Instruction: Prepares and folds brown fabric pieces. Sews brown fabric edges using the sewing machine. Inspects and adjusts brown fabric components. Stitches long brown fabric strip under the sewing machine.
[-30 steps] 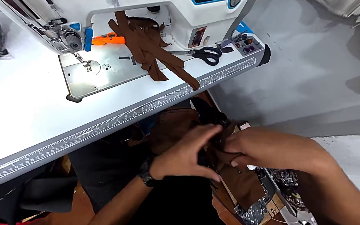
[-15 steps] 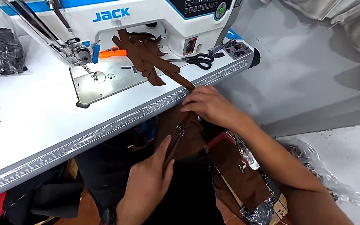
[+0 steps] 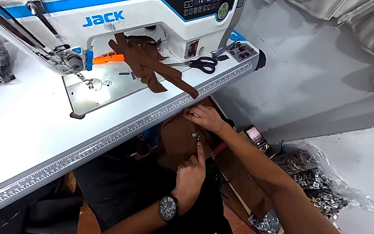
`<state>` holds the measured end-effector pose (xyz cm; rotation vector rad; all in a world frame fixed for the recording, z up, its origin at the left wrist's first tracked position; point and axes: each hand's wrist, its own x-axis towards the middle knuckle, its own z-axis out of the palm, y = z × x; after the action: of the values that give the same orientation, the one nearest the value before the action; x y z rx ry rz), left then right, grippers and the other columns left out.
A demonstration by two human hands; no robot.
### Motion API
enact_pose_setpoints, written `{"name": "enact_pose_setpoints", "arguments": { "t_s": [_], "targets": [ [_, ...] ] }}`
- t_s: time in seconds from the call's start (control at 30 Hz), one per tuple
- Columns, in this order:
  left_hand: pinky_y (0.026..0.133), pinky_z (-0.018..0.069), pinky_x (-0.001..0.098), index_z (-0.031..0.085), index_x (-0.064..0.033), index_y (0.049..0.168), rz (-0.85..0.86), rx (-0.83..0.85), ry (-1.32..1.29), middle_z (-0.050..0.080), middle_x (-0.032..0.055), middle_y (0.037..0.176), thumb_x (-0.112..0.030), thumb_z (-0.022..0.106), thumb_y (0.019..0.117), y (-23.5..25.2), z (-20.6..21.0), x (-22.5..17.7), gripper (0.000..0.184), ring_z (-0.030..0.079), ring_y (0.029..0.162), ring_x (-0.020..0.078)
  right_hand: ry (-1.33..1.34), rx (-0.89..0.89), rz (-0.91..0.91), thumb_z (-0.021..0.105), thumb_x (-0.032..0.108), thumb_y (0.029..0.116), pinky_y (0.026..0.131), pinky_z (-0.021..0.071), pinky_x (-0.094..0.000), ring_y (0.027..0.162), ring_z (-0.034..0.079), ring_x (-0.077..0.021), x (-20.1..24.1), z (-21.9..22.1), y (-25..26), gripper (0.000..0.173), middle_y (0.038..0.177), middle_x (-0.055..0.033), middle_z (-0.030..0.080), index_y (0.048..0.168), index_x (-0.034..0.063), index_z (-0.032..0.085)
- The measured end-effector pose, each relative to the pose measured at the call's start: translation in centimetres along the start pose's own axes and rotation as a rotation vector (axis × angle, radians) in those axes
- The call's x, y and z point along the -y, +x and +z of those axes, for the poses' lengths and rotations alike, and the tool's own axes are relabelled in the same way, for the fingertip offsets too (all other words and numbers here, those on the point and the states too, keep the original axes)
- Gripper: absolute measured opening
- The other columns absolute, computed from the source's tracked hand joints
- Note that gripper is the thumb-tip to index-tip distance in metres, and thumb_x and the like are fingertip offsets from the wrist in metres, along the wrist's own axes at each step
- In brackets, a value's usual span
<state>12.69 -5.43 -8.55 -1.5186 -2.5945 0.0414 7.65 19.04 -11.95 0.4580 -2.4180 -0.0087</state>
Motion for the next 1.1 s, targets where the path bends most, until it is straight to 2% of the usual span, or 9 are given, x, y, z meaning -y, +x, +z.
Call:
{"name": "enact_pose_setpoints", "arguments": {
  "t_s": [0.17,0.27,0.4,0.47,0.6,0.73,0.8,0.9,1.1],
  "targets": [
    [0.052,0.0542,0.0346,0.048,0.004,0.149,-0.03,0.112,-0.036,0.07,0.0136,0.08,0.0,0.058,0.0935,0.0,1.7,0.2,0.057,0.069,0.059,0.0244,0.016,0.051,0.066,0.056,0.002,0.1,0.068,0.0578,-0.0367,0.092,0.07,-0.0259,0.0,0.7,-1.8,0.029,0.124,-0.0061,0.072,0.12,0.0128,0.074],
    [0.059,0.056,0.0364,0.031,0.0064,0.157,-0.049,0.361,-0.019,0.069,0.0192,0.091,0.0,0.046,0.101,0.9,1.1,-0.9,0.058,0.07,0.067,0.0274,0.066,0.082,0.089,0.056,-0.003,0.0977,0.068,0.0574,-0.0372,0.09,0.072,-0.0255,0.0,1.6,-2.4,0.036,0.136,-0.0038,0.068,0.128,0.0103,0.071],
    [0.074,0.0579,0.0512,0.018,0.0061,0.16,-0.112,0.533,-0.172,0.066,0.0282,0.11,-0.042,0.038,0.1102,2.0,1.1,-0.6,0.072,0.072,0.087,0.0398,0.639,0.179,0.451,0.042,-0.003,0.0968,0.114,0.0453,-0.0425,0.138,0.054,-0.0269,0.7,1.0,-2.1,0.047,0.152,-0.0118,0.055,0.137,0.0035,0.065],
    [0.075,0.0574,0.059,0.023,0.0047,0.16,-0.117,0.509,-0.292,0.068,0.0285,0.11,-0.058,0.039,0.1056,1.7,0.7,0.4,0.084,0.072,0.088,0.0437,0.917,0.178,0.695,0.047,0.018,0.1033,0.118,0.0401,-0.0431,0.143,0.046,-0.0253,1.2,0.5,-1.9,0.04,0.153,-0.016,0.05,0.134,0.0034,0.067],
    [0.068,0.0559,0.0644,0.069,-0.0044,0.127,-0.042,0.23,-0.508,0.073,0.0211,0.098,-0.044,0.048,0.1075,2.7,1.0,4.0,0.048,0.072,0.083,0.0425,0.96,0.197,0.931,0.082,0.028,0.086,0.098,0.0517,-0.0425,0.117,0.058,-0.0288,1.1,1.6,-1.8,0.049,0.129,-0.0225,0.058,0.124,0.0013,0.067],
    [0.086,0.0537,0.0606,0.073,-0.0037,0.095,0.041,0.029,-0.684,0.065,0.02,0.105,-0.023,0.072,0.0963,6.2,3.9,7.4,0.019,0.063,0.102,0.041,1.018,0.371,0.944,0.079,0.028,0.0906,0.097,0.0527,-0.0395,0.11,0.062,-0.0249,-0.5,0.8,-2.1,0.074,0.121,-0.0204,0.061,0.146,-0.0036,0.042],
    [0.09,0.0519,0.06,0.07,-0.0017,0.095,0.039,-0.003,-0.694,0.063,0.0209,0.107,-0.021,0.078,0.0915,6.8,4.7,7.7,0.021,0.06,0.107,0.0424,0.99,0.416,0.967,0.073,0.028,0.0953,0.103,0.0519,-0.0424,0.119,0.063,-0.0261,-0.8,-1.4,-4.9,0.069,0.13,-0.021,0.063,0.15,-0.0017,0.042],
    [0.091,0.052,0.0611,0.067,0.0002,0.108,-0.011,0.019,-0.69,0.062,0.0228,0.114,-0.023,0.077,0.0924,6.6,5.0,7.4,0.03,0.061,0.111,0.044,0.777,0.537,1.159,0.069,0.021,0.0977,0.1,0.0539,-0.0476,0.111,0.067,-0.0259,1.0,-6.1,-13.3,0.038,0.12,-0.0164,0.069,0.129,0.0005,0.063],
    [0.091,0.0509,0.0618,0.062,0.0022,0.12,-0.016,0.047,-0.653,0.061,0.0254,0.119,-0.027,0.072,0.0963,6.1,4.8,7.4,0.039,0.06,0.112,0.0459,0.254,0.616,1.6,0.073,0.025,0.0946,0.089,0.0556,-0.0623,0.103,0.069,-0.0387,16.6,-12.1,-27.7,0.037,0.115,-0.0213,0.068,0.123,0.0027,0.067]
  ]
}}
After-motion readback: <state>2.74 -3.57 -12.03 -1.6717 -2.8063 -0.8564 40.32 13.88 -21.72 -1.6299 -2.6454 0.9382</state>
